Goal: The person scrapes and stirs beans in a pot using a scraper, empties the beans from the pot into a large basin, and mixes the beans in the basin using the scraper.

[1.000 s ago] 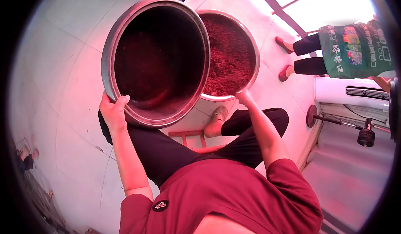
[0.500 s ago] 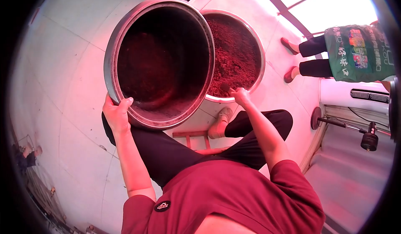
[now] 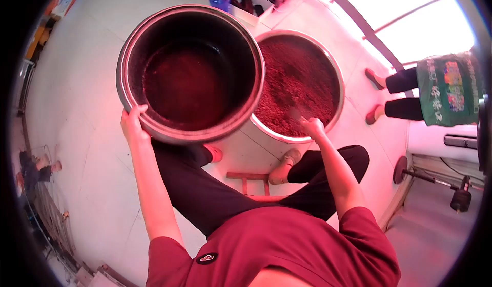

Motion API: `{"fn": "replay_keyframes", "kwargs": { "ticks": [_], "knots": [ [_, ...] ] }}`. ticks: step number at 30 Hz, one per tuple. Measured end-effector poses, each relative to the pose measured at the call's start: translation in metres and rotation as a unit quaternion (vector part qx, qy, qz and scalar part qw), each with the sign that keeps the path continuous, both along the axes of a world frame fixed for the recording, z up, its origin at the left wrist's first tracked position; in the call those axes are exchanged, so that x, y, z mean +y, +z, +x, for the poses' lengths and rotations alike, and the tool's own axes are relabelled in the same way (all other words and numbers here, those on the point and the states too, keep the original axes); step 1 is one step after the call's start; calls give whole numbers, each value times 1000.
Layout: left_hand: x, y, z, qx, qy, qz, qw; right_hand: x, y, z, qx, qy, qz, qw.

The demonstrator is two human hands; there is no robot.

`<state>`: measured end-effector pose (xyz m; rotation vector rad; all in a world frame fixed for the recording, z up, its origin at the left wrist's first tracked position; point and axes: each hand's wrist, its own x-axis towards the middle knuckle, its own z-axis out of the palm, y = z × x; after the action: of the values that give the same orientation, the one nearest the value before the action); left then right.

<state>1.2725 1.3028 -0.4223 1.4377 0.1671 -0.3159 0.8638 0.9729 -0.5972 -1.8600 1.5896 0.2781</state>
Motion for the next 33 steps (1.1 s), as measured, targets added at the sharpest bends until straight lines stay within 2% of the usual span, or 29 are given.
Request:
{"fn": "replay_keyframes", "kwargs": {
  "ticks": [3, 5, 9, 12, 13, 15, 17, 20, 21, 23, 25, 26, 30, 32, 33],
  "knots": [
    [9, -33, 63, 43, 68, -57, 995, 2, -1, 16, -35, -33, 33, 998],
    [28, -75, 104, 94, 113, -91, 985, 11, -2, 25, -58, -57, 58, 995],
    [45, -114, 124, 80, 211, -118, 967, 16, -5, 35, -66, -64, 52, 994],
    [58, -152, 129, 97, 199, -116, 968, 7, -17, 22, -75, -65, -22, 995],
    [62, -156, 125, 105, 179, -130, 969, -5, -33, 9, -20, -26, -56, 998],
    [78, -188, 132, 102, 206, -91, 969, -12, -35, 7, 100, 64, -186, 975],
    [84, -196, 123, 105, 205, -81, 970, -22, -36, 12, 131, 14, -149, 980],
    [82, -183, 93, 82, 166, -53, 981, -32, -36, 51, 189, -33, -83, 978],
    [79, -174, 84, 85, 161, -28, 983, -28, -33, 71, 163, -36, -83, 982],
    [74, -161, 67, 91, 150, 22, 984, -15, -44, 104, 160, 20, -94, 982],
    [73, -166, 65, 101, 146, 6, 984, -3, -44, 126, 127, 93, -86, 984],
    [74, -169, 63, 97, 143, 2, 985, 1, -63, 128, 122, 134, -99, 978],
    [86, -186, 62, 115, 151, 15, 982, 2, -56, 134, 158, 302, -103, 934],
    [82, -181, 60, 110, 147, 29, 983, -39, -64, 100, 171, 281, -136, 935],
    [88, -187, 57, 41, 111, 91, 989, -62, -73, 85, 215, 245, -135, 936]
  ]
}}
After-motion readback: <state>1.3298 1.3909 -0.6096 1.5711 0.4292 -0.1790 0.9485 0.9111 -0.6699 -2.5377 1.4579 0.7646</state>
